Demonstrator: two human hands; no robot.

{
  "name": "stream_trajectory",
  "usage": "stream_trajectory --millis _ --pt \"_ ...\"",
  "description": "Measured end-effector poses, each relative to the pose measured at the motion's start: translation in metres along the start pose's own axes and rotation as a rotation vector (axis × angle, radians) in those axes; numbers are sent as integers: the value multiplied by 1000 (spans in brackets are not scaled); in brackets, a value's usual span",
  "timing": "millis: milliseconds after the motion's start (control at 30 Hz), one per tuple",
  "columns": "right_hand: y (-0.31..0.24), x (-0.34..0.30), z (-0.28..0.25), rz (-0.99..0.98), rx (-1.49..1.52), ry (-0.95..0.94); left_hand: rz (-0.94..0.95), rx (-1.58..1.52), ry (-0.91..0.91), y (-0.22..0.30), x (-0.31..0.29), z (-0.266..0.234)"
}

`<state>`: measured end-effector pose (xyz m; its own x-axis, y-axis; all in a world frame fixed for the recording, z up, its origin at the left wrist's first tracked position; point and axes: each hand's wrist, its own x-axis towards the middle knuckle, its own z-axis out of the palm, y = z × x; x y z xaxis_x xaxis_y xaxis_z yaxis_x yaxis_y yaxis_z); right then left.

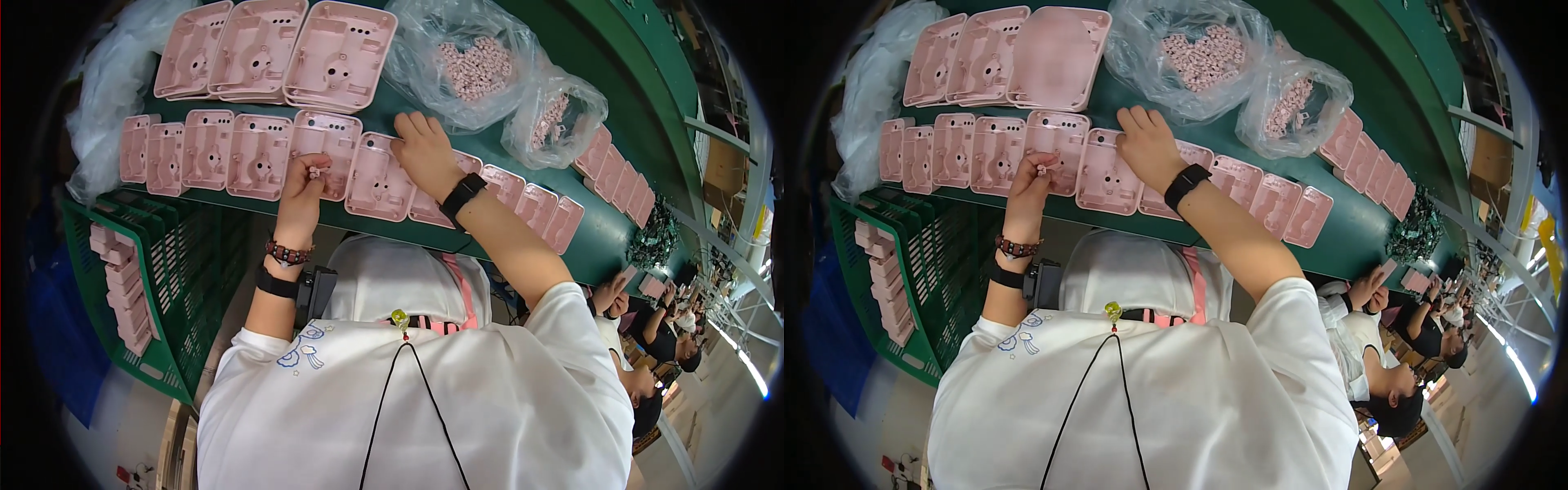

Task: Putting small components into plastic trays on an assembly line.

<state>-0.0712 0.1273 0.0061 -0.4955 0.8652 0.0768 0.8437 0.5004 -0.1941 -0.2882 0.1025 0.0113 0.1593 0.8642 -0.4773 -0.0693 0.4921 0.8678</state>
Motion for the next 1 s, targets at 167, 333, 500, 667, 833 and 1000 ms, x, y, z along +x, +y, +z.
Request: stream_trajectory --millis 167,333,500,667,833,1000 --pt "1 0 4 -41 -30 -25 -44 -118 -11 13 -1 -7" --pt "0 -16 -11 90 124 60 -49 -65 -86 16 -3 -14" --pt "-8 -32 -22 304 200 155 -27 63 -189 11 -7 -15" --pt "-39 -22 -32 349 347 169 163 445 -151 32 -13 -3" --pt "-79 -1 -49 311 629 188 396 590 -120 35 -14 0" --pt "-86 6 -44 337 671 158 455 691 -116 33 -15 -3"
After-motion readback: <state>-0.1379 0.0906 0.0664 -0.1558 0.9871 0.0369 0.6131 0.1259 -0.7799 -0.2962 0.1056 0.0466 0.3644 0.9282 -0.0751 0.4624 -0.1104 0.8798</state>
